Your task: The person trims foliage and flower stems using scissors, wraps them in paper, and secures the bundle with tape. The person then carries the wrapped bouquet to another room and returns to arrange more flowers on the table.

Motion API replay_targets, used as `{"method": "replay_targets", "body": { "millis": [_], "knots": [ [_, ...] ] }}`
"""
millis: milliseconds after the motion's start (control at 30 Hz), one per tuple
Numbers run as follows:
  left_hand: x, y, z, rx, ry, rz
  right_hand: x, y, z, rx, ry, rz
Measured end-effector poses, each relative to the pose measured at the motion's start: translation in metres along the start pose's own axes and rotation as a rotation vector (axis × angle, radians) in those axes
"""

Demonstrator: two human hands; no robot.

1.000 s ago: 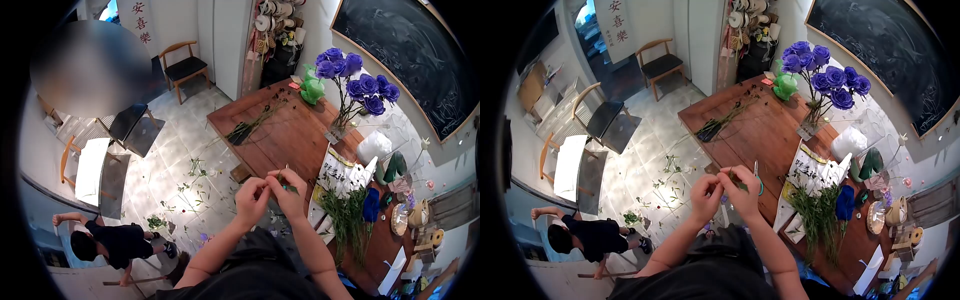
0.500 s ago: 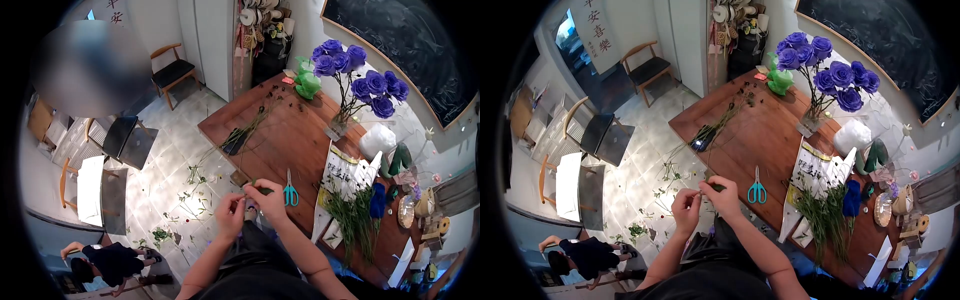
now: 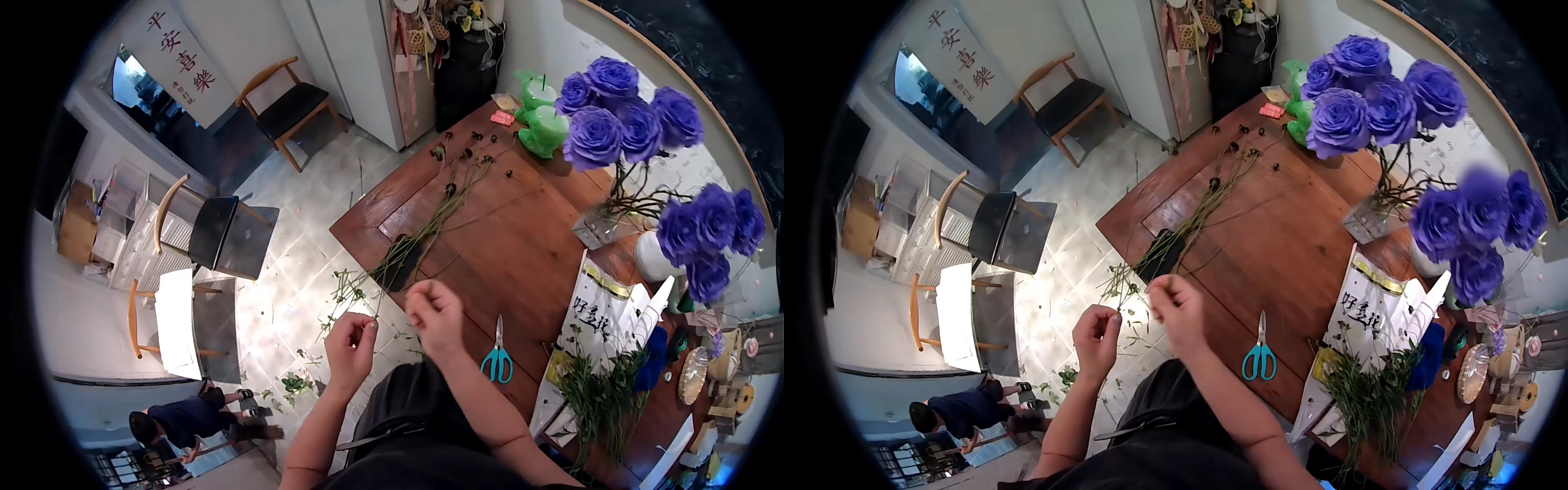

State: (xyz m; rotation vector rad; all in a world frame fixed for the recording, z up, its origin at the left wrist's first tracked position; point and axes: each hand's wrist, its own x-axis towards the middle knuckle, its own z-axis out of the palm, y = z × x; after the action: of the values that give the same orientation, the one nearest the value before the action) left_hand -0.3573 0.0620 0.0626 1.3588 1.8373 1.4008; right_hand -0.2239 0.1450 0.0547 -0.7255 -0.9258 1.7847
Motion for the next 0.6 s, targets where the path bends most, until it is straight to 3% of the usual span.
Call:
{"method": "replay_targets", "body": {
  "millis": [33, 100, 133, 167, 233, 367, 433, 500, 600],
  "knots": [
    [0.009, -0.006, -0.001, -0.097, 0.008, -0.072, 0.011, -0.003, -0.014, 0.130, 0.028, 0.036],
    [0.033, -0.011, -0.002, -0.291, 0.014, -0.216, 0.020, -0.001, -0.051, 0.117, -0.233, 0.199],
    [0.047, -0.009, -0.006, -0.331, 0.016, -0.286, 0.022, -0.008, -0.066, -0.290, -0.453, 0.458],
    [0.065, -0.005, -0.007, -0.361, 0.006, -0.346, 0.025, 0.001, -0.076, -0.830, -0.761, 0.222],
    [0.102, 0.001, -0.004, -0.492, -0.068, -0.395, 0.009, 0.023, -0.077, -1.489, -0.666, -0.062],
    [0.178, -0.015, 0.049, -0.628, -0.109, -0.322, 0.024, 0.056, -0.032, -0.397, -0.388, 0.167],
    [0.216, -0.039, 0.090, -0.740, -0.150, -0.283, 0.034, 0.097, -0.028, -0.467, 0.013, 0.074],
    [0.242, -0.071, 0.125, -0.728, -0.238, -0.324, 0.053, 0.126, -0.041, -0.515, 0.185, 0.018],
    [0.262, -0.131, 0.176, -0.688, -0.325, -0.364, 0.078, 0.155, -0.062, -0.536, 0.417, 0.097]
  ]
}}
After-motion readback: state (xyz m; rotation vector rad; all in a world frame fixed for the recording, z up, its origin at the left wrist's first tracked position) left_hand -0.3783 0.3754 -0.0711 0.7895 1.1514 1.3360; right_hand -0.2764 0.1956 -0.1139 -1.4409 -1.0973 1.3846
